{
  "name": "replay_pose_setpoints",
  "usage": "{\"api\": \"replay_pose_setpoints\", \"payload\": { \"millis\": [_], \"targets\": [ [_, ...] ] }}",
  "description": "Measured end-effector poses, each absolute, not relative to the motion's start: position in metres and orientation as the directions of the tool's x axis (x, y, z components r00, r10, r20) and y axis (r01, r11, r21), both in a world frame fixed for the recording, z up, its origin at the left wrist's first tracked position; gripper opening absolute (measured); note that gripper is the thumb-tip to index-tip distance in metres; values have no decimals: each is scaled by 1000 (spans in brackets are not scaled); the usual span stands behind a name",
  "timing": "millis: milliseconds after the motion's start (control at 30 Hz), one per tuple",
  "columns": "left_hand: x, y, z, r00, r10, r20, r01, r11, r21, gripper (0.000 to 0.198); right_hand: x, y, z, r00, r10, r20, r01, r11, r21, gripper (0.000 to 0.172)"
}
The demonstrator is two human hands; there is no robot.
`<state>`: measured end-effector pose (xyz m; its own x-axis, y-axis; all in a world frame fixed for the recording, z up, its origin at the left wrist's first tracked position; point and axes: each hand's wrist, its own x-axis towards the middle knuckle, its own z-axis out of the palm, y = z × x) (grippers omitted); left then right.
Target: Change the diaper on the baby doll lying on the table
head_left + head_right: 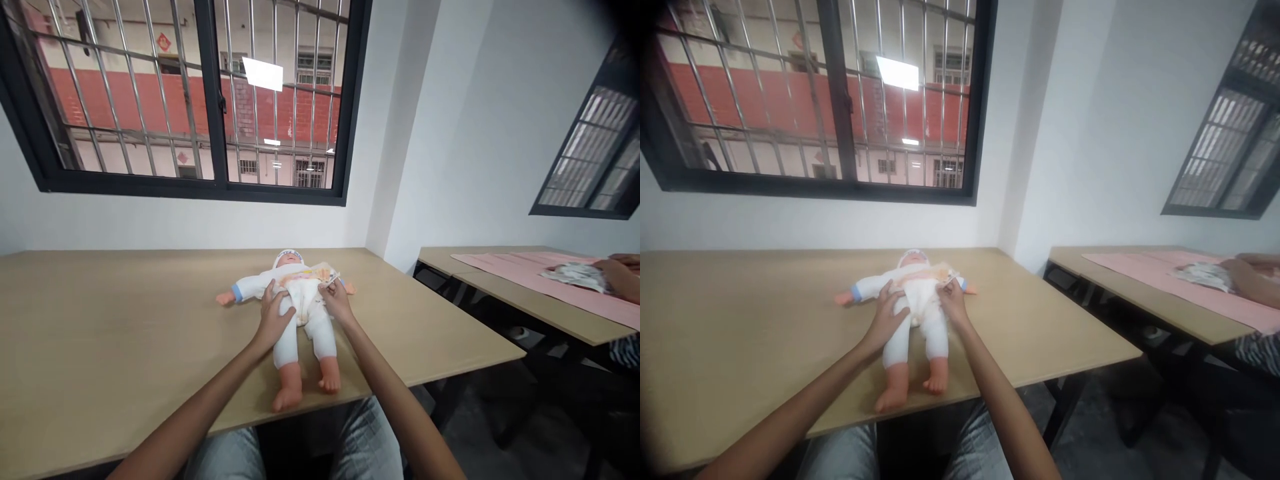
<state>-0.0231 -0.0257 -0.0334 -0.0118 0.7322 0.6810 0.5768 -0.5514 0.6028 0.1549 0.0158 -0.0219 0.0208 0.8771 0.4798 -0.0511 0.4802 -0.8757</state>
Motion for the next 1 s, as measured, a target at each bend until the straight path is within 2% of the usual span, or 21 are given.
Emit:
{"api": "replay_pose_setpoints", "payload": {
  "millis": [133,233,367,533,667,767,867,1000],
  "targets": [
    [-22,-28,-34,-66,759,648,537,-520,664,25,154,16,-23,27,879,476,-118,475,-872,47],
    [-23,-31,-29,-99,731,675,623,-484,615,27,153,15,-23,36,880,473,-160,472,-867,50],
    [-22,-33,-22,-60,729,682,760,-410,505,20,152,15,-24,34,897,440,-197,437,-877,51],
    [-20,-25,-24,10,779,627,745,-423,515,21,150,14,-26,21,911,411,-191,407,-893,53],
    [-21,-20,-24,5,797,604,714,-425,556,33,148,10,-25,-15,891,454,-226,440,-869,48],
    [-21,-21,-22,56,805,590,686,-460,563,23,146,10,-25,-15,889,457,-267,437,-859,45],
    [-21,-22,-22,49,818,573,674,-451,585,18,147,12,-27,43,892,449,-284,442,-851,40],
    [-23,-24,-21,6,796,605,653,-461,601,23,151,17,-30,159,887,432,-277,461,-843,34]
  ]
}}
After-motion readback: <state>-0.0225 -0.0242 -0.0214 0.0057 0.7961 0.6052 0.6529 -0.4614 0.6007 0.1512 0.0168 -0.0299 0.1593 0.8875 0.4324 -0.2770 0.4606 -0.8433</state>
